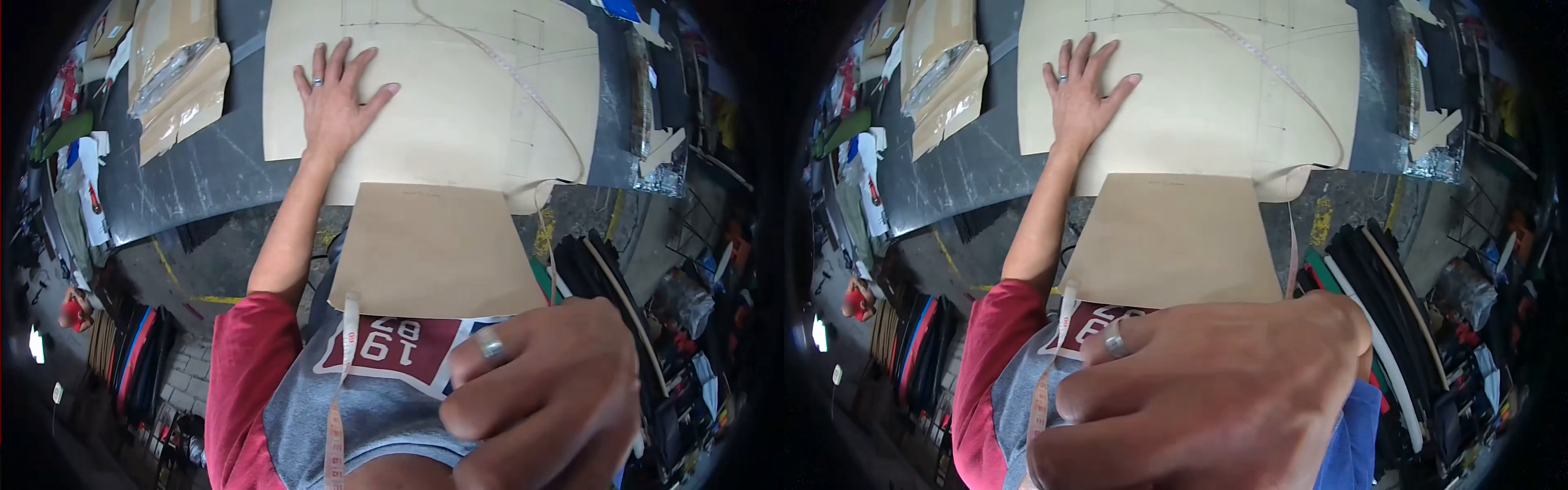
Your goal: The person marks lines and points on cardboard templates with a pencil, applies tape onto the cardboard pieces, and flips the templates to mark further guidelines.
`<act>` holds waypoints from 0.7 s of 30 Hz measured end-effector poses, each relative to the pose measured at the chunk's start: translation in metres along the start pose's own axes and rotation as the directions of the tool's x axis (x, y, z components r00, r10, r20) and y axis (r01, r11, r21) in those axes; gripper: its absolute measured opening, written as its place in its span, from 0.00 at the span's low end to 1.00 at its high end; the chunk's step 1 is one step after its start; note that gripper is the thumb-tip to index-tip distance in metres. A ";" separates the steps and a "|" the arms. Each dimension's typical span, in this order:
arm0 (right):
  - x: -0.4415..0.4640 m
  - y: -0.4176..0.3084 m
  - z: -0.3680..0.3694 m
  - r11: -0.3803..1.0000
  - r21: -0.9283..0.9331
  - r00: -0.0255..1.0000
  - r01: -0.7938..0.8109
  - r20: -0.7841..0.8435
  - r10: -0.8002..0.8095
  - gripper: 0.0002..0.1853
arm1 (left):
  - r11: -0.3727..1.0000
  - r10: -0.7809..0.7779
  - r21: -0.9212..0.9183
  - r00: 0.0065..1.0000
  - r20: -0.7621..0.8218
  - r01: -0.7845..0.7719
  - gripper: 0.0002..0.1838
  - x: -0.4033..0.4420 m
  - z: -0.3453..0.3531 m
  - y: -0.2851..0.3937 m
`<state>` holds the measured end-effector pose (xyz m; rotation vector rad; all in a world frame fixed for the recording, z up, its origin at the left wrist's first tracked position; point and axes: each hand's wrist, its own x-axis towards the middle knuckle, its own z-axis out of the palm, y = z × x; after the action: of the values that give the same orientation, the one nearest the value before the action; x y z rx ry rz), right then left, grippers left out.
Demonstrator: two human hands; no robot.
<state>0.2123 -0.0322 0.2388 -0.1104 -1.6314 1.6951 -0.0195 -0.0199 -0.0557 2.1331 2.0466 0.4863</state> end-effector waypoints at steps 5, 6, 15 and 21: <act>-0.009 0.010 0.005 0.955 0.292 0.999 0.050 0.001 -0.052 0.15 | 1.000 -0.011 0.023 1.000 0.003 0.011 0.39 -0.001 0.002 0.000; -0.011 0.010 0.007 0.945 0.318 0.997 0.074 -0.055 -0.059 0.16 | 1.000 -0.014 0.026 1.000 0.002 0.014 0.39 -0.001 0.002 0.000; -0.005 0.025 -0.002 0.852 0.518 0.986 0.076 0.087 -0.141 0.17 | 1.000 -0.020 0.024 1.000 -0.003 0.021 0.39 -0.003 0.001 0.001; -0.014 0.011 0.001 0.759 0.651 1.000 0.004 -0.016 0.008 0.18 | 0.999 -0.022 0.029 1.000 0.006 0.022 0.39 -0.001 0.000 0.002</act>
<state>0.2162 -0.0394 0.2229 0.2189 -0.9338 2.1599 -0.0173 -0.0207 -0.0550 2.1230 2.0834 0.4494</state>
